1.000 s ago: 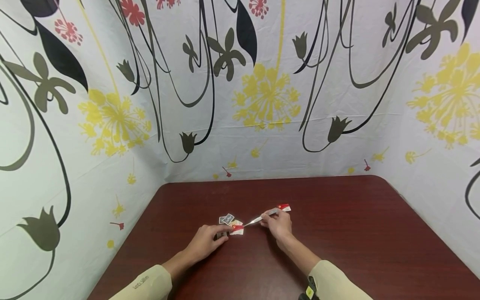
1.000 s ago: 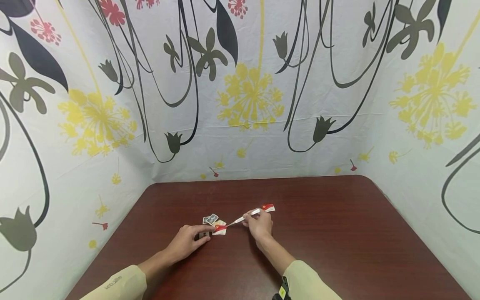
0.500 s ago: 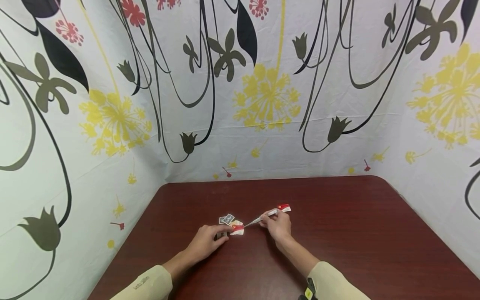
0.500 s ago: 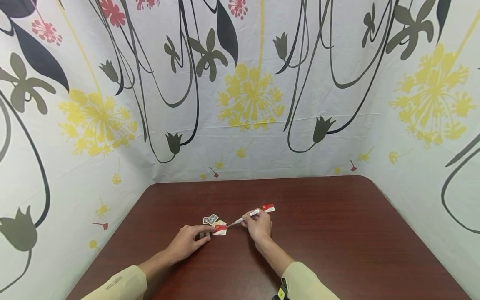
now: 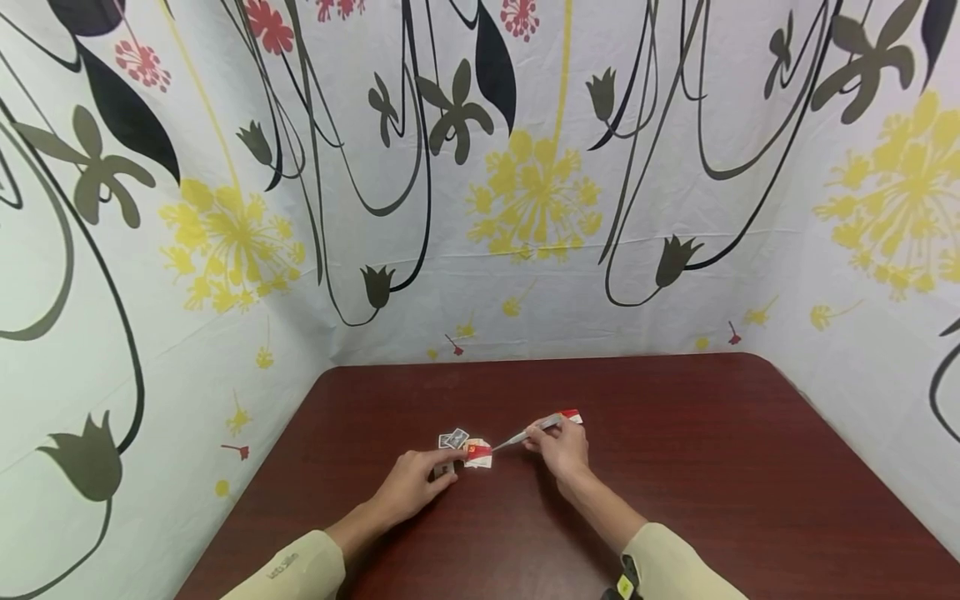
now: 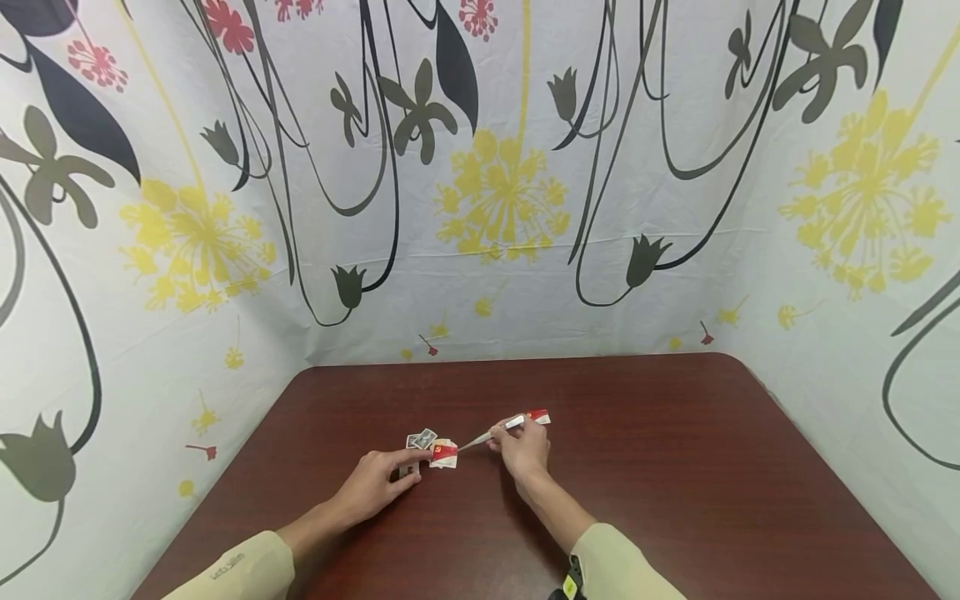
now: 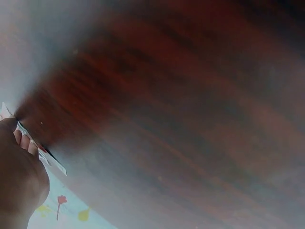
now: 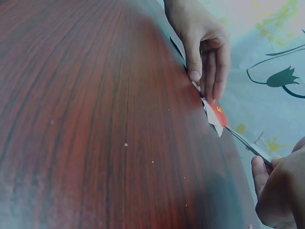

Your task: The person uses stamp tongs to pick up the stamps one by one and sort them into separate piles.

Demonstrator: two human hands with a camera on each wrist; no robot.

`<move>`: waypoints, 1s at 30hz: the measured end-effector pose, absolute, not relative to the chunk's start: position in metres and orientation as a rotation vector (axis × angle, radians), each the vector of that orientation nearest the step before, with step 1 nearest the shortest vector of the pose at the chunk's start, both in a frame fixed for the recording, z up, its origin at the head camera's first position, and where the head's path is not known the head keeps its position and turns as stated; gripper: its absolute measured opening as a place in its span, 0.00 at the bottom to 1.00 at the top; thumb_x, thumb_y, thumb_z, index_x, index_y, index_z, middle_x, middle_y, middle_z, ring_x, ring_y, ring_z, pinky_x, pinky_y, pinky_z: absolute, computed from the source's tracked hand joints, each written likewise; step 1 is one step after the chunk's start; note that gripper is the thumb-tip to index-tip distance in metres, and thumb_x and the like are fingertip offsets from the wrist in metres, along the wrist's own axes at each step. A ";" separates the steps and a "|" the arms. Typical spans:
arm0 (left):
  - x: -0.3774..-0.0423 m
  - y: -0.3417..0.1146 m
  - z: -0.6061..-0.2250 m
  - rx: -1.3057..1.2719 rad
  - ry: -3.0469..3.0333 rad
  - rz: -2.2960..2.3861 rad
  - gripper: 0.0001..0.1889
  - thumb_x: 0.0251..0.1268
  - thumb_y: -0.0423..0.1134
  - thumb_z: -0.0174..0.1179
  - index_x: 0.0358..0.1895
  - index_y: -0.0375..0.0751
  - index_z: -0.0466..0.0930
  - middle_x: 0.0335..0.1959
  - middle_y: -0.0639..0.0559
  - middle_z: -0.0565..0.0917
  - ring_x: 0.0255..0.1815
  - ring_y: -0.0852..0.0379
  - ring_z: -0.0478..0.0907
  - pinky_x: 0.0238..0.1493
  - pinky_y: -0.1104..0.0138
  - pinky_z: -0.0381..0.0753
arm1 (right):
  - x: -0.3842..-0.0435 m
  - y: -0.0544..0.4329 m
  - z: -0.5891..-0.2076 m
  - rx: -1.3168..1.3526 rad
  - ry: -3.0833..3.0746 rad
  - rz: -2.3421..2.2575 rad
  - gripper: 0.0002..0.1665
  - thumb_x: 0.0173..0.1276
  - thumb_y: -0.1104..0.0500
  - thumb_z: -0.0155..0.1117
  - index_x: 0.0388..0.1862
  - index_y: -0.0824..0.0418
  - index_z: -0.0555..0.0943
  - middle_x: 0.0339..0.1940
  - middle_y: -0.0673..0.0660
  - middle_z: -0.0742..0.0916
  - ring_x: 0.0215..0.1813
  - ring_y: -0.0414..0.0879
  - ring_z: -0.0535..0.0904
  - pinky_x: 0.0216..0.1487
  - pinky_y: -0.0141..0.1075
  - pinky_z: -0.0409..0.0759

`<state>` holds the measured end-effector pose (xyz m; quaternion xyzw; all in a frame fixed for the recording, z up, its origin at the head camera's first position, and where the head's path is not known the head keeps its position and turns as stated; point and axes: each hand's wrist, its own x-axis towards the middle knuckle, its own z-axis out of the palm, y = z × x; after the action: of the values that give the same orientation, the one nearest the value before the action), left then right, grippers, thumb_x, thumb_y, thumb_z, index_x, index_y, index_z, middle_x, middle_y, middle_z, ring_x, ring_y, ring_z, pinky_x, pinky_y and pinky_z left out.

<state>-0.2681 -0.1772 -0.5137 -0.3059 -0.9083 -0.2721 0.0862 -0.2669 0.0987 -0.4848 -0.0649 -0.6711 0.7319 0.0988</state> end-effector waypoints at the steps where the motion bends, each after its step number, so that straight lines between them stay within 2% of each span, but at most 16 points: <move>1: -0.268 -0.177 -0.513 -0.913 -2.709 -0.813 0.19 0.71 0.38 0.72 0.63 0.53 0.88 0.31 0.67 0.82 0.29 0.66 0.74 0.37 0.69 0.77 | -0.266 0.099 -0.484 -0.188 -1.978 2.171 0.04 0.70 0.77 0.67 0.41 0.79 0.81 0.34 0.67 0.90 0.29 0.45 0.89 0.37 0.37 0.89; 8: -0.268 -0.177 -0.512 -0.908 -2.730 -0.801 0.19 0.72 0.38 0.72 0.64 0.53 0.87 0.36 0.65 0.86 0.30 0.63 0.76 0.38 0.68 0.76 | -0.263 0.104 -0.482 -0.195 -1.949 2.234 0.05 0.71 0.77 0.66 0.42 0.80 0.79 0.35 0.68 0.90 0.30 0.45 0.89 0.37 0.36 0.89; 15: -0.269 -0.177 -0.511 -0.921 -2.730 -0.794 0.19 0.73 0.38 0.71 0.64 0.52 0.87 0.38 0.64 0.87 0.30 0.65 0.75 0.38 0.68 0.76 | -0.262 0.110 -0.480 -0.197 -1.928 2.251 0.04 0.70 0.78 0.67 0.41 0.79 0.80 0.34 0.68 0.90 0.29 0.45 0.89 0.38 0.38 0.89; 25: -0.270 -0.177 -0.510 -0.920 -2.736 -0.801 0.18 0.75 0.37 0.68 0.64 0.52 0.87 0.38 0.62 0.88 0.21 0.69 0.65 0.33 0.69 0.74 | -0.258 0.125 -0.471 -0.179 -1.939 2.233 0.06 0.72 0.76 0.67 0.44 0.79 0.80 0.36 0.67 0.90 0.31 0.44 0.89 0.39 0.37 0.89; 30: -0.272 -0.177 -0.510 -0.938 -2.732 -0.800 0.18 0.75 0.37 0.68 0.64 0.52 0.87 0.32 0.64 0.86 0.20 0.70 0.64 0.31 0.69 0.74 | -0.257 0.138 -0.467 -0.193 -1.960 2.223 0.09 0.73 0.75 0.67 0.48 0.81 0.79 0.40 0.69 0.91 0.32 0.45 0.90 0.43 0.40 0.89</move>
<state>-0.2719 -0.1769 -0.5100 -0.3123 -0.9090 -0.2663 0.0722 -0.2566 0.1375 -0.4671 -0.0648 -0.6575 0.7458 0.0855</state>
